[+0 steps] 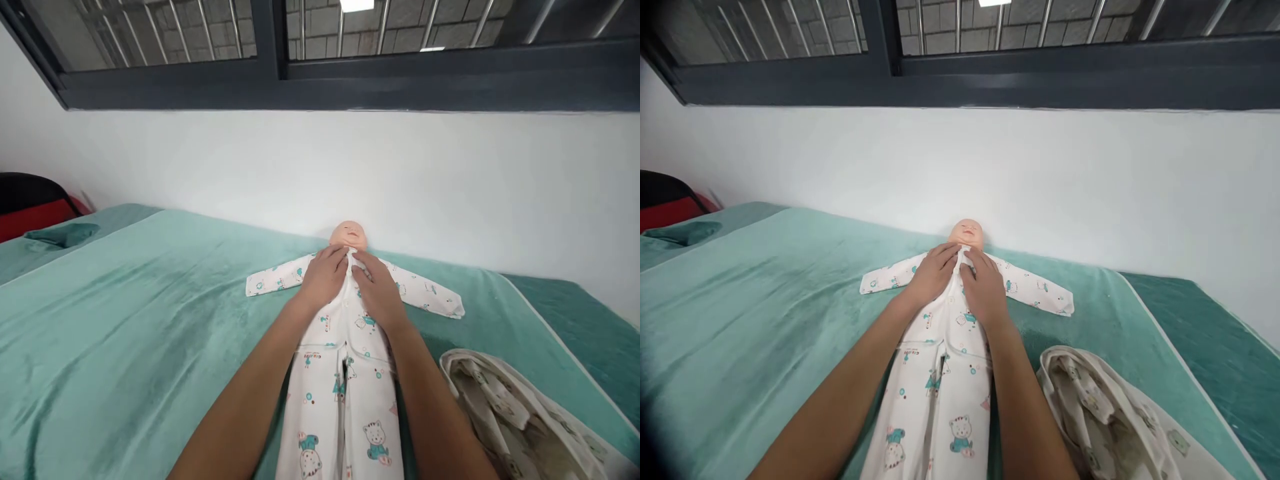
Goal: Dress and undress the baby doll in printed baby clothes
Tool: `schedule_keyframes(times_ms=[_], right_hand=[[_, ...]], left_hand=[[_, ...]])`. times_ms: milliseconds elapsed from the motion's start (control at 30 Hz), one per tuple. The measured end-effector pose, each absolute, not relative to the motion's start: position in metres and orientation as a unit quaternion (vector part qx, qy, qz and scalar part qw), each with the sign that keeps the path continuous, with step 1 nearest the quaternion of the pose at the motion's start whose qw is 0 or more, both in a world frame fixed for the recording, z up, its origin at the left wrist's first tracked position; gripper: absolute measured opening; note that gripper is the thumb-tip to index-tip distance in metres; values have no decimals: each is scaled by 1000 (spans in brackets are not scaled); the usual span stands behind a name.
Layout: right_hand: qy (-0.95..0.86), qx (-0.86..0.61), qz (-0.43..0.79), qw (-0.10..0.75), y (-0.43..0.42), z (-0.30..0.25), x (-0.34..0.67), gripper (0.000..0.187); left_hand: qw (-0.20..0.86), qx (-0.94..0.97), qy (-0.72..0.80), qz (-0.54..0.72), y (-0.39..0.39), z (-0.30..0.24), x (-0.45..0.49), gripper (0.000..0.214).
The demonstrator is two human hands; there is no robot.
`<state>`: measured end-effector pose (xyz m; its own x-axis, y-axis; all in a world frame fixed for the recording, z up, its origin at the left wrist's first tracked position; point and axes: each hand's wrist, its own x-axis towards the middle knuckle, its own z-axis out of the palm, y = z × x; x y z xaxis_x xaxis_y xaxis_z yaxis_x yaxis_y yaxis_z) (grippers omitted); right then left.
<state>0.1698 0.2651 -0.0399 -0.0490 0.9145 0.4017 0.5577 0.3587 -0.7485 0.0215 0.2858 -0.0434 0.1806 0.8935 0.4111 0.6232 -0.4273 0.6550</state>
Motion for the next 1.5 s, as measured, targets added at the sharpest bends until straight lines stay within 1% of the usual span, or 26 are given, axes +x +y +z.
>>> schedule_keyframes(times_ms=[267,400,700,933,1167,1367,1500], right_hand=[[-701,-545,190,419,266,-39,167,48],[-707,-542,188,415,267,-39,167,46],[-694,-533,200,440,270,-42,167,41],[-683,-547,214,434,266,-37,166,51],[-675,-554,209,441,266,-38,166,52],[-663,-547,212,464,263,-38,165,46],[-639,-549,236,484,263,-38,166,44]], left_hand=[[179,743,512,393,285,-42,22,45],[181,746,510,389,286,-44,21,45],[179,743,507,399,286,-45,20,44],[165,756,508,378,285,-44,20,46],[158,758,519,361,281,-41,21,43],[155,770,467,406,280,-40,20,43],[146,772,428,447,278,-39,20,43]])
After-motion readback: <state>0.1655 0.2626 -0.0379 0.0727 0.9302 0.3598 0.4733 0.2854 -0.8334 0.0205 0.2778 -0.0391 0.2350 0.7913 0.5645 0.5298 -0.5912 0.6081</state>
